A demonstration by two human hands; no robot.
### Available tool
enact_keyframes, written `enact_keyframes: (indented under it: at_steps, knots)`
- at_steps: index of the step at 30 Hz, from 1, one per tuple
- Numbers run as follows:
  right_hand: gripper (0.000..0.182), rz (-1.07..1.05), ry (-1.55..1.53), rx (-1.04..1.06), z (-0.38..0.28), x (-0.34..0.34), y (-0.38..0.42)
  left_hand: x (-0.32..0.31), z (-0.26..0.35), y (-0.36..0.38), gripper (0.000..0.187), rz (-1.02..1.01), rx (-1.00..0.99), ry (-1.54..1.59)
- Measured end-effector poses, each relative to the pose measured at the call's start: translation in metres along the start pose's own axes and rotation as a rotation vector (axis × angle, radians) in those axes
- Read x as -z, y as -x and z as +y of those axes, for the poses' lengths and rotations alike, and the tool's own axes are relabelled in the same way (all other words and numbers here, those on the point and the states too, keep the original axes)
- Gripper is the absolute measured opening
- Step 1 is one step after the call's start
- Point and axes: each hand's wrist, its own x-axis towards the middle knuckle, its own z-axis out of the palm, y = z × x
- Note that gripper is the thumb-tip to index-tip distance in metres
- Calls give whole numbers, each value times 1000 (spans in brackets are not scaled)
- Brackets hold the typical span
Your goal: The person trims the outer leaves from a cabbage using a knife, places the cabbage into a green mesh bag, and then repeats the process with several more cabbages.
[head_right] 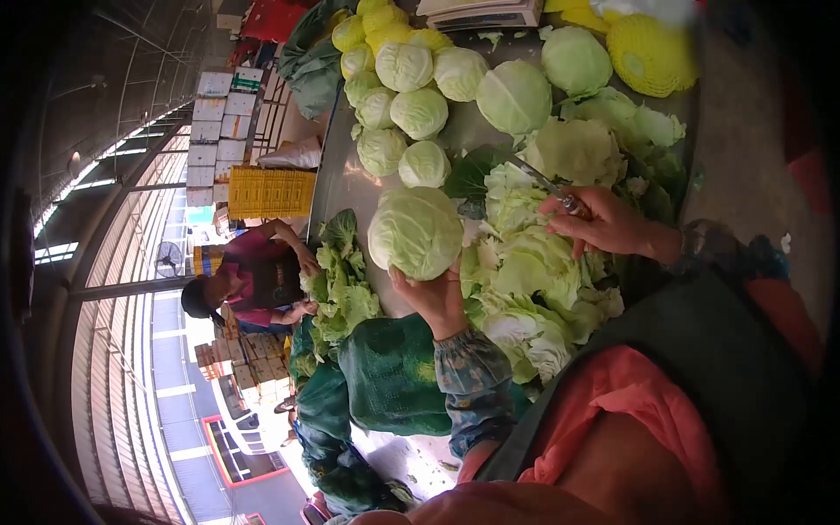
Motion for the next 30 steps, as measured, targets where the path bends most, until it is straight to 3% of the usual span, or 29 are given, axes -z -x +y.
enact_keyframes:
  at_steps: [2,5,9,12,14,16,17,18,19,25,27,30]
  knots:
    - [29,96,-28,10,2,16,-3,-19,-9,-49,65,-22,54,-55]
    - [27,18,44,-3,6,29,-3,-49,-47,-118,75,65,85,-105]
    - [30,-2,-5,-109,-5,47,0,-55,-100,-182,76,96,176,-137]
    - [29,25,-17,-124,6,64,5,-31,-134,-201,78,98,85,-334]
    - [29,27,-11,-161,12,75,7,-50,-126,-195,79,244,203,-255]
    - [29,38,-5,-224,7,80,8,-35,-127,-187,81,-26,81,-446]
    - [29,26,5,-258,4,81,6,-27,-122,-185,81,24,123,-447]
    - [29,24,34,-236,5,83,4,-24,-114,-181,81,75,164,-446]
    - [30,9,59,-218,9,85,2,-40,-97,-172,80,300,309,-325]
    - [27,-55,129,-110,11,73,-5,-39,-31,-24,46,53,-182,-757]
    - [26,-71,155,-61,-1,66,-3,-9,-18,34,31,167,-198,-790]
    - [23,-77,160,27,-6,34,6,69,-10,119,19,504,-139,-654]
